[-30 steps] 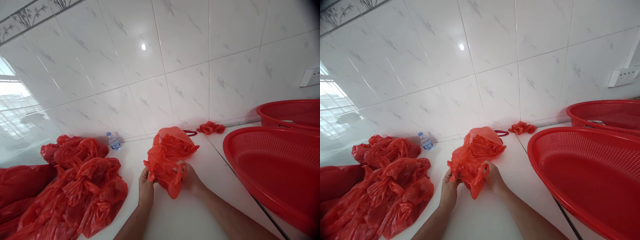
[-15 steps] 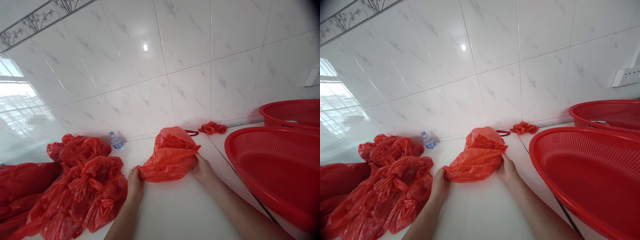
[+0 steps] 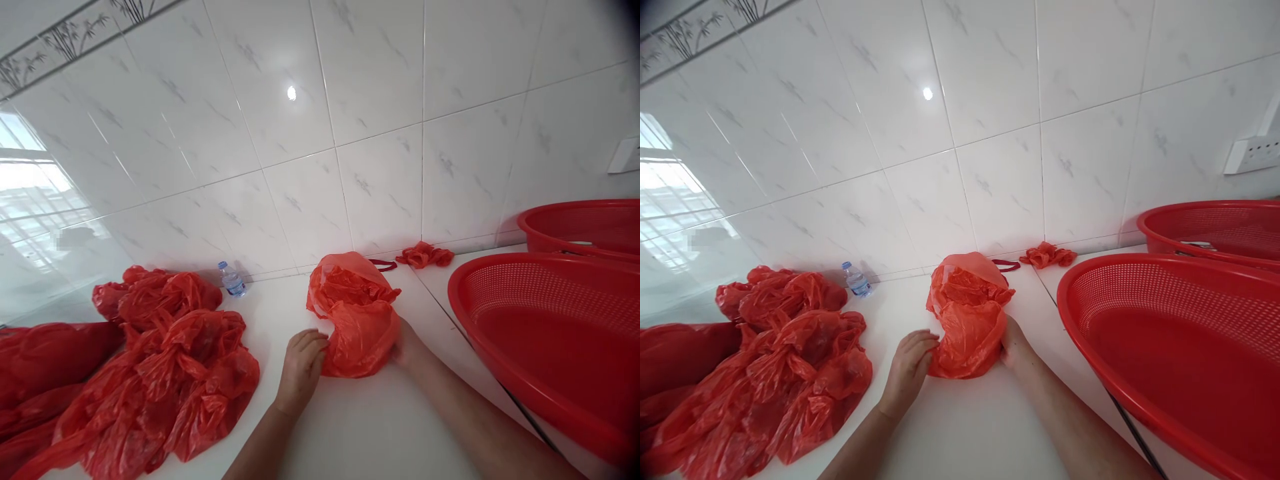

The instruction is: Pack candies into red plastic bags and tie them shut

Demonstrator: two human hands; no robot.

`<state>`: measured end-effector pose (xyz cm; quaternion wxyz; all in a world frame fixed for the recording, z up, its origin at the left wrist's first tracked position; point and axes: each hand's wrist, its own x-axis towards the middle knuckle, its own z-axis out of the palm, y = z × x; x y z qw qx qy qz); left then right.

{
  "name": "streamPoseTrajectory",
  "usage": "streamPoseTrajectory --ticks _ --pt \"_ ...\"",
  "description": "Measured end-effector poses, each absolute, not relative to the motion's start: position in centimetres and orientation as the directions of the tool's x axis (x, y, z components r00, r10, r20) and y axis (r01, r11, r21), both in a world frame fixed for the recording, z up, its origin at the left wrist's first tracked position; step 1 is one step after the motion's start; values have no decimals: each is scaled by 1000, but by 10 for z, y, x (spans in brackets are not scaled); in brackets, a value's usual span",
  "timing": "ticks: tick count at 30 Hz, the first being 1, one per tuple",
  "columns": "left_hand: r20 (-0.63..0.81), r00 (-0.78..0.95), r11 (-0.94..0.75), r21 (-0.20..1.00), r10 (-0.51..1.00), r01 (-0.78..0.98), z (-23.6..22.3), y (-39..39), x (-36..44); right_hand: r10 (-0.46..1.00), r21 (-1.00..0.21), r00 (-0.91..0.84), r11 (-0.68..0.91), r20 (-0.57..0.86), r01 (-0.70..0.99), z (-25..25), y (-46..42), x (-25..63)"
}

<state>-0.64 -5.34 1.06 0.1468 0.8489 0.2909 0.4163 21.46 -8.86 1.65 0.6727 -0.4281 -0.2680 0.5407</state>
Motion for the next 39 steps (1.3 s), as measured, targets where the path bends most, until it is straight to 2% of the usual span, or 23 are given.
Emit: streamPoseTrajectory --ticks 2,3,4,6,9,10,12,13,14,16,18,19,21,22,23,24,26,27,28,30,32,35,39 --pt "477 309 -541 824 823 167 8 -49 -10 964 -850 239 27 -117 -525 16 -89 215" --pt "378 199 -392 919 904 33 7 -45 -12 966 -839 224 16 -127 -544 14 -89 217" --pt "269 97 -260 961 958 -94 6 -41 -14 969 -830 212 12 -128 -558 12 -88 218" --pt "92 -36 -98 963 995 -253 4 -32 -18 976 -809 180 8 -121 -587 9 -87 220" --pt "-13 -113 -18 963 993 -270 1 -24 -22 988 -789 107 -20 -109 -614 8 -87 221" --pt "23 -128 -50 975 991 -216 0 -24 -22 991 -790 86 -32 -107 -613 10 -88 220" --pt "227 -150 -227 974 962 15 0 -28 -20 992 -796 62 -50 -109 -603 13 -90 218" --pt "385 -121 -360 914 915 187 1 -31 -19 992 -799 64 -52 -113 -599 15 -91 217" --pt "549 -41 -501 788 835 358 2 -35 -17 990 -800 75 -53 -122 -597 16 -91 217" --pt "756 195 -701 434 625 566 6 -44 -14 982 -797 111 -55 -152 -601 18 -91 216" --pt "793 394 -774 149 466 616 11 -51 -10 972 -795 142 -64 -186 -603 19 -91 215" --pt "781 455 -784 69 427 617 13 -54 -8 969 -796 145 -73 -198 -600 19 -90 215" --pt "739 528 -810 43 420 584 15 -57 -6 968 -804 136 -93 -212 -587 19 -91 214" --pt "714 538 -830 109 448 547 15 -58 -5 968 -809 128 -105 -217 -578 19 -91 214" --pt "684 522 -833 238 509 500 15 -58 -4 969 -815 120 -111 -216 -569 19 -92 214" --pt "635 481 -792 423 605 440 14 -58 -4 972 -821 114 -110 -207 -560 18 -93 213" --pt "434 315 -515 819 844 252 11 -55 -6 980 -836 103 -90 -172 -542 17 -93 213" --pt "285 212 -315 941 935 124 10 -53 -7 984 -841 100 -73 -149 -537 17 -94 214" --pt "143 124 -144 990 982 0 9 -51 -9 986 -843 103 -53 -128 -535 16 -94 215" --pt "-25 18 28 986 1000 -164 9 -46 -12 989 -839 112 -20 -96 -544 16 -94 220" --pt "-85 5 84 971 996 -223 9 -41 -13 990 -832 120 10 -69 -555 16 -94 225" --pt "-142 90 161 953 986 -256 9 -38 -14 988 -820 146 39 -55 -571 14 -93 234" --pt "-203 91 218 951 975 -219 5 -39 -14 969 -812 233 76 -75 -578 9 -91 240"
